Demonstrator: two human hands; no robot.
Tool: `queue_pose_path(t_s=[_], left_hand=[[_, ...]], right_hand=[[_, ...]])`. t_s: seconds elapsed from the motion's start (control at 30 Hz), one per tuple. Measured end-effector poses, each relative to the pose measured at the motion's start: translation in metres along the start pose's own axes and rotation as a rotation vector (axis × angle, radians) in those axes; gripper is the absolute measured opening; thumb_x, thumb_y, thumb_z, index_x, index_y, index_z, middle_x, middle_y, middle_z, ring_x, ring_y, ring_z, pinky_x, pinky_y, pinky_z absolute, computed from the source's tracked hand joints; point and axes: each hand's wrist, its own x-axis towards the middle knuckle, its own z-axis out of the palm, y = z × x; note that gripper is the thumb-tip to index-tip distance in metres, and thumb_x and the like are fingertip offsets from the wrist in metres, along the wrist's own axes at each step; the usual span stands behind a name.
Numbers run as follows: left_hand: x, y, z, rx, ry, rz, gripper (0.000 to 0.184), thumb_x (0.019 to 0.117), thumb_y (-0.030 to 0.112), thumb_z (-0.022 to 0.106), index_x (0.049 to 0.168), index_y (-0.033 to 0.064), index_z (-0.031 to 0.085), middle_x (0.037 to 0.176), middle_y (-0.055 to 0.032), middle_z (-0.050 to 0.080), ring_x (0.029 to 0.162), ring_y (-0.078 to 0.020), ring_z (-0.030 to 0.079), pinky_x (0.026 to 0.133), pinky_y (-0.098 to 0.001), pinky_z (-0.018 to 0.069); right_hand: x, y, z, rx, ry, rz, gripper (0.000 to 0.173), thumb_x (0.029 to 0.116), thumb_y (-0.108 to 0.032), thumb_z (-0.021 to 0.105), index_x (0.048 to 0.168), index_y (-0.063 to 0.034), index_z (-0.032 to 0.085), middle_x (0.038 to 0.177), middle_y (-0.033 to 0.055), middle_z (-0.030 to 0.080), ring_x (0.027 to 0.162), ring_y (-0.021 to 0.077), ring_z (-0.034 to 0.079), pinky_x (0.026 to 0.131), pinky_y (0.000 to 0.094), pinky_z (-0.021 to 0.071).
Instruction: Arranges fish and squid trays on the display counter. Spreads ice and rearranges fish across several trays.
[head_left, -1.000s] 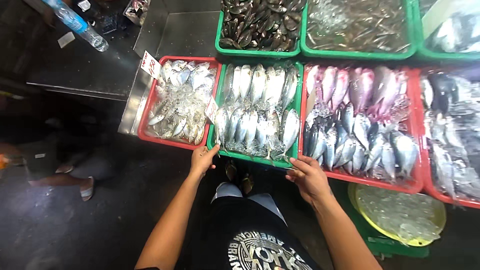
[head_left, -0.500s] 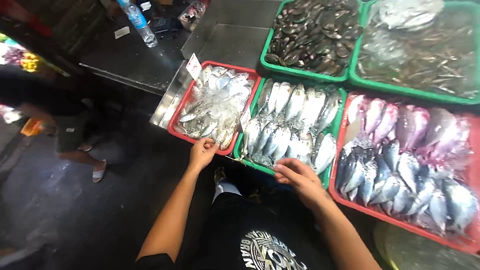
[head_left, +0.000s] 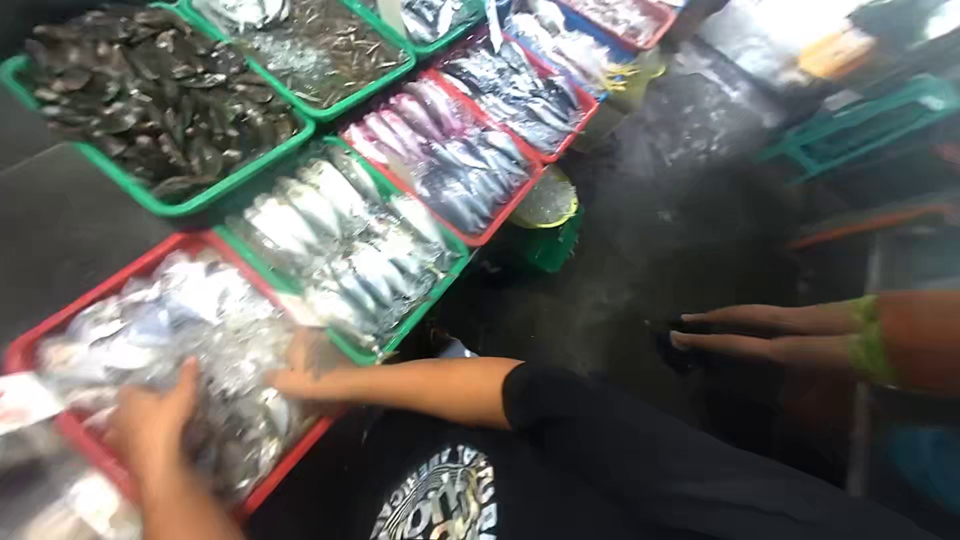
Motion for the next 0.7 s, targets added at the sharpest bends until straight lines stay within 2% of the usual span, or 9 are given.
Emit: queue_pose_path(t_s=[0.07,0.1,0.17,0.23,0.3,0.37,0.47,0.6,0.7], left_hand=[[0.0,0.005,-0.003,-0.052,0.023,-0.031,0.093,0.0917,0.052,0.073,0.153,-0.0086,0.037,0.15,-0.0387,0.043,0.144,-0.0522,0.038,0.119,-0.0641,0.0279],[0.003,0.0,-0.003,-0.09,0.048,-0.066,0.093,0.091,0.05,0.075,0.153,-0.0075,0.037,0.15,-0.0387,0.042,0.143,-0.0527,0.038,0.118,-0.064,0.0301],[0.018,-0.018,0.004,-0.11,0.085,-0.103,0.096,0.086,0.058,0.077,0.152,-0.0025,0.04,0.151,-0.0387,0.04,0.141,-0.0559,0.038,0.113,-0.0694,0.035],[0.022,-0.026,0.008,-0.101,0.071,-0.086,0.097,0.0843,0.065,0.074,0.15,0.0005,0.043,0.15,-0.04,0.039,0.138,-0.0592,0.039,0.108,-0.0746,0.0371],[0.028,-0.033,0.005,-0.101,0.036,-0.089,0.094,0.0809,0.069,0.075,0.143,0.0032,0.051,0.145,-0.037,0.047,0.135,-0.0569,0.043,0.105,-0.0744,0.0396],[0.04,-0.039,-0.001,-0.101,-0.009,-0.115,0.095,0.0759,0.07,0.078,0.14,0.0031,0.056,0.14,-0.0321,0.054,0.134,-0.0515,0.047,0.107,-0.0726,0.0383],[0.048,-0.046,-0.008,-0.072,-0.123,-0.094,0.093,0.0763,0.075,0.074,0.13,-0.0009,0.063,0.135,-0.0303,0.058,0.133,-0.0486,0.05,0.108,-0.0718,0.0369],[0.06,-0.066,-0.013,-0.105,-0.308,0.008,0.08,0.082,0.069,0.074,0.114,-0.0037,0.068,0.116,-0.03,0.066,0.113,-0.0463,0.063,0.098,-0.0691,0.0468],[0.061,-0.074,-0.012,-0.15,-0.348,0.052,0.083,0.0799,0.066,0.079,0.126,-0.0025,0.065,0.119,-0.0278,0.067,0.115,-0.0433,0.064,0.101,-0.0672,0.0472]], right_hand=[[0.011,-0.002,0.012,0.004,0.064,0.049,0.08,0.0913,-0.044,0.071,0.146,0.0081,0.046,0.14,0.0305,0.055,0.132,0.0409,0.054,0.111,0.0558,0.0429],[0.02,-0.001,0.025,0.027,0.081,0.072,0.084,0.0915,-0.043,0.073,0.15,0.008,0.04,0.141,0.0328,0.054,0.132,0.044,0.053,0.111,0.0589,0.0421],[0.027,-0.012,0.037,0.026,0.102,0.166,0.095,0.0902,-0.045,0.075,0.158,0.0014,0.027,0.145,0.0334,0.049,0.134,0.0478,0.049,0.109,0.0637,0.0408],[0.032,-0.013,0.038,0.014,0.159,0.236,0.094,0.0871,-0.049,0.076,0.158,-0.0065,0.031,0.146,0.0316,0.049,0.134,0.0497,0.048,0.105,0.069,0.0403],[0.04,-0.01,0.043,0.006,0.224,0.24,0.089,0.084,-0.051,0.076,0.154,-0.0095,0.04,0.142,0.0302,0.053,0.132,0.0505,0.049,0.102,0.0723,0.0404],[0.045,-0.015,0.046,0.009,0.242,0.248,0.087,0.0825,-0.05,0.077,0.151,-0.0073,0.044,0.139,0.0282,0.057,0.131,0.048,0.051,0.104,0.0697,0.0419],[0.038,-0.033,0.039,0.048,0.219,0.284,0.082,0.0852,-0.039,0.08,0.147,0.0007,0.043,0.136,0.0292,0.057,0.127,0.044,0.056,0.104,0.0627,0.0461],[0.047,-0.03,0.036,0.088,0.233,0.33,0.081,0.083,-0.041,0.083,0.142,0.0035,0.048,0.133,0.0301,0.057,0.124,0.0439,0.057,0.102,0.0623,0.0464],[0.055,-0.026,0.039,0.117,0.237,0.347,0.079,0.08,-0.042,0.084,0.135,0.0046,0.053,0.129,0.0298,0.059,0.119,0.0429,0.059,0.097,0.0623,0.0483]])
